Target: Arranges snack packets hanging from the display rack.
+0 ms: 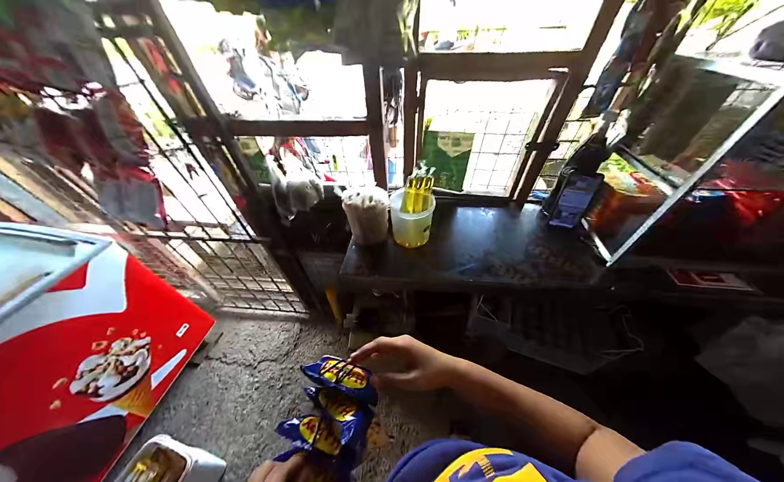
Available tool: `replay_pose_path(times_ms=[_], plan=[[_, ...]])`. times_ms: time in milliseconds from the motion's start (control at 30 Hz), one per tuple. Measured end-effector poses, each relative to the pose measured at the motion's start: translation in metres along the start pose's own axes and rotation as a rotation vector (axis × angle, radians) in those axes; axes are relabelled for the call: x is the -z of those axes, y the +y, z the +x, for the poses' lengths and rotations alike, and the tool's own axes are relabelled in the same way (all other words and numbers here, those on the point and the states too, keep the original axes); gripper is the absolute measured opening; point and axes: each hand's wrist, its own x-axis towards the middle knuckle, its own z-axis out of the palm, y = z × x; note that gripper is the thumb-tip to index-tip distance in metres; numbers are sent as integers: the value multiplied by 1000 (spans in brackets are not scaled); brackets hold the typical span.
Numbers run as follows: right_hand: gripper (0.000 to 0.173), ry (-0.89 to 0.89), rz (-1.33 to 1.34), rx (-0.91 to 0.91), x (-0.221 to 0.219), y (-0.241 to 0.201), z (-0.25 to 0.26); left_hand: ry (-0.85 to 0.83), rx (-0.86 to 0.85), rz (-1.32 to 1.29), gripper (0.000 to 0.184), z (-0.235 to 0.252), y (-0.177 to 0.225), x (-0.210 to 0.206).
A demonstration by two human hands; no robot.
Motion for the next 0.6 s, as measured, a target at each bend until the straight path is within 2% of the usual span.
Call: replay_pose_path(times_ms=[133,300,433,500,600], plan=[[32,132,-62,-9,62,-10,-44,-30,-152,-47,16,49,47,-36],[37,276,-88,-19,128,-16,-81,-34,-276,-91,14,109,103,-76],[46,400,-66,-27,170,-29,-84,61,-404,-62,20,160,134,-97],[52,480,-83,-62,186,-37,-79,86,-440,-23,22,182,153,-96],[49,600,-61,-80,203,-44,-68,93,-487,7,22,215,177,-85]])
